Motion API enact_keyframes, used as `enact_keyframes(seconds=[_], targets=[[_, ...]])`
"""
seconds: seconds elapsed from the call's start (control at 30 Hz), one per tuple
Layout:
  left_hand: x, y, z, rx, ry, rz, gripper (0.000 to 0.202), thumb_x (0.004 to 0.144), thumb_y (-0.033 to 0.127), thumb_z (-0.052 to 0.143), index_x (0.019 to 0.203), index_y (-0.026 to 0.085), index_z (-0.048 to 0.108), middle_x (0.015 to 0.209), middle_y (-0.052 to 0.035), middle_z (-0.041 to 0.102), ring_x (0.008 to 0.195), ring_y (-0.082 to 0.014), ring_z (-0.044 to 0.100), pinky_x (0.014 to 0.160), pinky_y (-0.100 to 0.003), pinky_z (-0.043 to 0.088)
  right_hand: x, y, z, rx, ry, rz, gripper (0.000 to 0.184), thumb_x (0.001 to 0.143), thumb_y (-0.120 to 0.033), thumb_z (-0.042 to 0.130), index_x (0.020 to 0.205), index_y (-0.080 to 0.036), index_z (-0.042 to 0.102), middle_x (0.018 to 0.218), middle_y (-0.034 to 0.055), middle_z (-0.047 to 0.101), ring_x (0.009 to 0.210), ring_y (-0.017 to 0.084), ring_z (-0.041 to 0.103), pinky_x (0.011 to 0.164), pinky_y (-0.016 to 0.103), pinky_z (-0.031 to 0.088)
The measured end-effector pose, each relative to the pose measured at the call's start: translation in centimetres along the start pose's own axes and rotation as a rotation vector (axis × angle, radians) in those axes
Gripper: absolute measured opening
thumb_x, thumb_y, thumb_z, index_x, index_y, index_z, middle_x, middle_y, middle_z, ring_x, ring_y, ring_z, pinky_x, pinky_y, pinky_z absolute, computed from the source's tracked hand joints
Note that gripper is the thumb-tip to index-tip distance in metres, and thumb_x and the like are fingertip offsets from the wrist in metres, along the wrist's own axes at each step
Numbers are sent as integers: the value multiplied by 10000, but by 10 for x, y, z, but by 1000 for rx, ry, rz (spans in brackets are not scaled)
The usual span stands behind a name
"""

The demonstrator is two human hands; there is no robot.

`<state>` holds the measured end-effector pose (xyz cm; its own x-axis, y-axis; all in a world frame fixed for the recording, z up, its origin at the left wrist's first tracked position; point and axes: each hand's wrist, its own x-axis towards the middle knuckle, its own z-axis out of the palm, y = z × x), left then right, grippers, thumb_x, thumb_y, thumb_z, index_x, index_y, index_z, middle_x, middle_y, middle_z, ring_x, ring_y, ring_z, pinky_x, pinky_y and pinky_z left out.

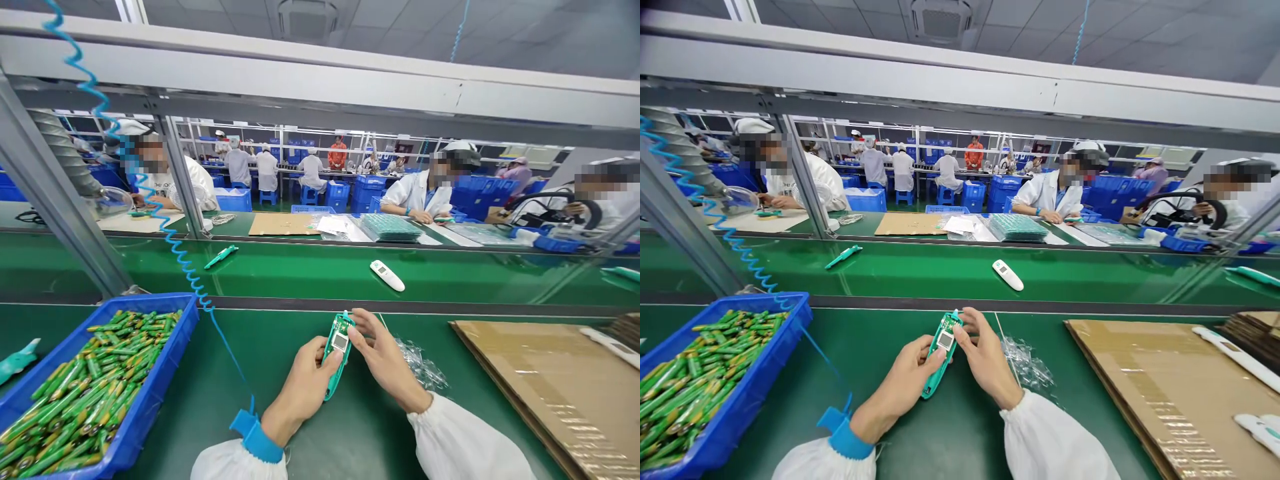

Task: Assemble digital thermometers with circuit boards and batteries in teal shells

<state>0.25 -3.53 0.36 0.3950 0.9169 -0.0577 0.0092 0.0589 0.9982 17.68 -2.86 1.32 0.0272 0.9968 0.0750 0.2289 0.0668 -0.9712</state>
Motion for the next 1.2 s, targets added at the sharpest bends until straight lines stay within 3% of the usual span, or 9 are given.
enact_keyframes(seconds=[0.07,0.27,0.4,0.47,0.6,0.7,0.87,1.03,1.2], targets=[[-1,2,0,55,48,47,403,894,522,572,1052,156,627,967,-85,680,874,-194,610,744,-293,454,-5,2,-2,-225,138,-117,511,874,-571,592,1248,-227,537,1207,74,589,1053,182,563,940,357,445],[-11,13,1,349,132,204,248,951,322,499,1141,243,639,986,-35,699,872,-193,610,817,-313,457,-15,-11,3,-592,257,-401,267,874,-365,669,1102,-248,592,1012,20,603,927,151,530,788,290,369],[-13,17,3,452,175,259,307,955,302,479,1205,249,650,1055,-54,696,929,-211,615,854,-323,446,-18,-13,8,-868,303,-658,83,937,-241,588,974,-282,650,988,-14,632,908,127,526,845,317,284],[-11,17,1,417,149,239,320,970,343,453,1198,241,653,970,-44,699,832,-194,612,780,-306,458,-21,-11,9,-939,293,-724,138,960,-199,539,884,-247,643,910,-22,641,860,113,513,866,330,256],[-8,18,-6,325,182,133,418,984,457,396,1262,227,607,784,-9,656,658,-165,559,638,-280,435,-29,-5,7,-833,248,-669,212,989,-206,479,818,-184,602,894,-12,646,837,96,507,819,300,253],[-8,19,-6,330,185,149,404,970,438,434,1269,229,608,868,-21,671,695,-165,558,686,-287,446,-29,-7,1,-780,260,-600,187,997,-241,471,888,-194,615,958,3,655,877,101,518,818,289,263],[-14,21,5,334,130,183,356,942,379,492,1221,233,658,1056,-65,695,760,-180,574,745,-300,452,-17,-15,-1,-960,203,-621,172,985,-241,486,960,-253,655,1023,10,666,942,130,518,883,330,245],[-6,7,-2,313,199,122,412,948,453,463,1243,219,632,760,-18,648,669,-177,548,678,-293,430,-25,-4,-1,-925,144,-618,185,952,-156,480,825,-199,607,901,-11,639,865,112,496,866,320,234],[2,1,-11,175,320,44,569,880,587,503,1244,159,598,730,-28,628,688,-200,576,681,-311,450,-44,22,-28,-1085,259,-368,192,949,-176,443,833,-160,596,846,40,613,766,128,468,777,304,223]])
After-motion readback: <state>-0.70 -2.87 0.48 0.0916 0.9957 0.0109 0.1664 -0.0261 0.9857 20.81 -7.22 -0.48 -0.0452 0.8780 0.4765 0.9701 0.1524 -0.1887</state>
